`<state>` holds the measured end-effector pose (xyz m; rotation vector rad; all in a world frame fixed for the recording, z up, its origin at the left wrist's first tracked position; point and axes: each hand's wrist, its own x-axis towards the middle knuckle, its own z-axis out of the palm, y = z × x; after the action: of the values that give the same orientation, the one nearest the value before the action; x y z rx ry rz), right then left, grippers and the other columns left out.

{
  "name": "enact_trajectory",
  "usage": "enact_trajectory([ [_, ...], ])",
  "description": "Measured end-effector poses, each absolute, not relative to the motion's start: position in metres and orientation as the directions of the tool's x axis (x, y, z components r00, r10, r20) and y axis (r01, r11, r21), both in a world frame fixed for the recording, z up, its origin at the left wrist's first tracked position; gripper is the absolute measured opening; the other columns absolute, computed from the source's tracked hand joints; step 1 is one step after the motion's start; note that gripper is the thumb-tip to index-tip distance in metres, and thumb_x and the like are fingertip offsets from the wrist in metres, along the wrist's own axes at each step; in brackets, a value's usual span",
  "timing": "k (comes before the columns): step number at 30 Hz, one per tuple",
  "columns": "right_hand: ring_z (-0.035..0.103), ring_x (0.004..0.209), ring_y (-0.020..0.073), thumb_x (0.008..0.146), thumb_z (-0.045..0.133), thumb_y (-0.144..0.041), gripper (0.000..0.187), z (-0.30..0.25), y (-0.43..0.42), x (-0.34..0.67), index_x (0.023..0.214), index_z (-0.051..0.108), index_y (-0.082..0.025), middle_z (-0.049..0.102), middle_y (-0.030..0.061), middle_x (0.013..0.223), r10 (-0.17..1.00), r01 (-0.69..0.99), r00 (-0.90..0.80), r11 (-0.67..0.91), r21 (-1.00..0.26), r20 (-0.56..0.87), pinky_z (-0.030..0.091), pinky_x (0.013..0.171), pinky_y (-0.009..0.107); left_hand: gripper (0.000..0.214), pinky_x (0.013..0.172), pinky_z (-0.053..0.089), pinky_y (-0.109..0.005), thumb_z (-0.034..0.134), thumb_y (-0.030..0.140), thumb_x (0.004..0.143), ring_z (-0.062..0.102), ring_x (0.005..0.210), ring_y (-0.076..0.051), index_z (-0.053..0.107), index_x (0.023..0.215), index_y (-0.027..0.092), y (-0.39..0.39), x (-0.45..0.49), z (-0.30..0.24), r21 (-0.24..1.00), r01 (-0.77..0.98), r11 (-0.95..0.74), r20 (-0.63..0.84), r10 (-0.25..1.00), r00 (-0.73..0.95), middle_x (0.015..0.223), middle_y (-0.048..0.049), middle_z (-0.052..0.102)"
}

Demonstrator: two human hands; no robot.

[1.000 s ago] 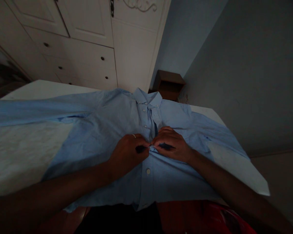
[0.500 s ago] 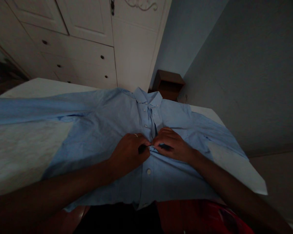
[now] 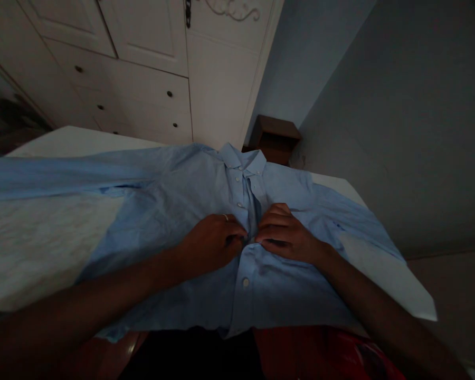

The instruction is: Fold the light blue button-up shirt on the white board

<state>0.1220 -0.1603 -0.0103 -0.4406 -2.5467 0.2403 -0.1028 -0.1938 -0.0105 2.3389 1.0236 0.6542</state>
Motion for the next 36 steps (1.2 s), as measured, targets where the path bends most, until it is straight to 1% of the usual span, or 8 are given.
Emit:
enact_trajectory([
  [4, 0.057, 0.081, 0.0154, 0.09, 0.059, -0.024, 0.007, -0.009, -0.162, 0.121, 0.089, 0.066, -0.022, 0.066, 0.0011, 0.083, 0.365, 0.287, -0.802, 0.93, -0.232, 0.473, 0.037, 0.081, 0.036, 0.017, 0.081, 0.048, -0.033, 0.056, 0.023, 0.086, 0.064, 0.084, -0.018, 0.072, 0.09, 0.02, -0.192, -0.102, -0.009, 0.53, 0.588, -0.611, 0.199, 0.764, 0.614, 0.09, -0.0047, 0.07],
  [9, 0.055, 0.079, 0.0144, 0.093, 0.056, -0.024, 0.011, -0.005, -0.166, 0.117, 0.09, 0.066, -0.021, 0.066, 0.0007, 0.08, 0.311, 0.286, -0.837, 0.95, -0.126, 0.449, 0.037, 0.08, 0.035, 0.022, 0.081, 0.048, -0.036, 0.053, 0.026, 0.091, 0.063, 0.084, -0.021, 0.073, 0.088, 0.019, -0.191, -0.102, -0.011, 0.407, 0.653, -0.639, 0.189, 0.758, 0.624, 0.09, -0.0064, 0.069],
  [12, 0.054, 0.077, 0.0137, 0.094, 0.054, -0.021, 0.013, -0.004, -0.167, 0.114, 0.086, 0.065, -0.02, 0.067, 0.0, 0.078, 0.291, 0.29, -0.836, 0.954, -0.075, 0.465, 0.037, 0.079, 0.033, 0.022, 0.08, 0.048, -0.034, 0.052, 0.026, 0.091, 0.064, 0.083, -0.019, 0.072, 0.086, 0.018, -0.189, -0.103, -0.01, 0.47, 0.645, -0.602, 0.179, 0.781, 0.599, 0.088, -0.0049, 0.069],
  [16, 0.052, 0.075, 0.0141, 0.094, 0.052, -0.02, 0.017, -0.006, -0.168, 0.11, 0.082, 0.064, -0.02, 0.066, -0.0001, 0.075, 0.291, 0.318, -0.832, 0.948, -0.024, 0.473, 0.039, 0.076, 0.031, 0.018, 0.081, 0.048, -0.03, 0.054, 0.02, 0.089, 0.065, 0.084, -0.016, 0.071, 0.086, 0.02, -0.188, -0.102, -0.008, 0.665, 0.572, -0.48, 0.153, 0.837, 0.525, 0.088, -0.0005, 0.072],
  [21, 0.052, 0.075, 0.0157, 0.095, 0.05, -0.02, 0.019, -0.011, -0.169, 0.108, 0.081, 0.064, -0.02, 0.065, 0.0018, 0.076, 0.299, 0.34, -0.795, 0.94, -0.021, 0.528, 0.042, 0.073, 0.031, 0.014, 0.08, 0.049, -0.029, 0.058, 0.016, 0.084, 0.066, 0.082, -0.014, 0.071, 0.084, 0.022, -0.188, -0.1, -0.012, 0.815, 0.439, -0.379, 0.169, 0.879, 0.446, 0.087, 0.0017, 0.073],
  [25, 0.054, 0.076, 0.0159, 0.095, 0.048, -0.021, 0.018, -0.011, -0.168, 0.109, 0.085, 0.063, -0.021, 0.065, 0.0025, 0.078, 0.317, 0.344, -0.771, 0.937, -0.058, 0.552, 0.043, 0.073, 0.032, 0.015, 0.08, 0.051, -0.028, 0.057, 0.017, 0.085, 0.067, 0.082, -0.013, 0.072, 0.085, 0.022, -0.191, -0.101, -0.012, 0.838, 0.393, -0.379, 0.186, 0.875, 0.447, 0.088, 0.0014, 0.073],
  [32, 0.054, 0.077, 0.017, 0.093, 0.052, -0.022, 0.012, -0.012, -0.168, 0.111, 0.088, 0.063, -0.021, 0.065, 0.0028, 0.078, 0.293, 0.329, -0.757, 0.943, -0.047, 0.584, 0.045, 0.073, 0.033, 0.02, 0.081, 0.05, -0.028, 0.052, 0.017, 0.089, 0.066, 0.084, -0.013, 0.072, 0.088, 0.022, -0.194, -0.102, -0.009, 0.811, 0.385, -0.44, 0.227, 0.844, 0.487, 0.09, -0.0003, 0.072],
  [36, 0.054, 0.078, 0.0174, 0.092, 0.053, -0.022, 0.01, -0.013, -0.168, 0.112, 0.092, 0.063, -0.021, 0.064, 0.0028, 0.08, 0.305, 0.322, -0.748, 0.943, -0.08, 0.59, 0.045, 0.074, 0.034, 0.021, 0.082, 0.051, -0.03, 0.05, 0.019, 0.09, 0.065, 0.084, -0.014, 0.071, 0.091, 0.021, -0.196, -0.102, -0.01, 0.788, 0.391, -0.475, 0.264, 0.835, 0.482, 0.089, -0.0015, 0.071],
])
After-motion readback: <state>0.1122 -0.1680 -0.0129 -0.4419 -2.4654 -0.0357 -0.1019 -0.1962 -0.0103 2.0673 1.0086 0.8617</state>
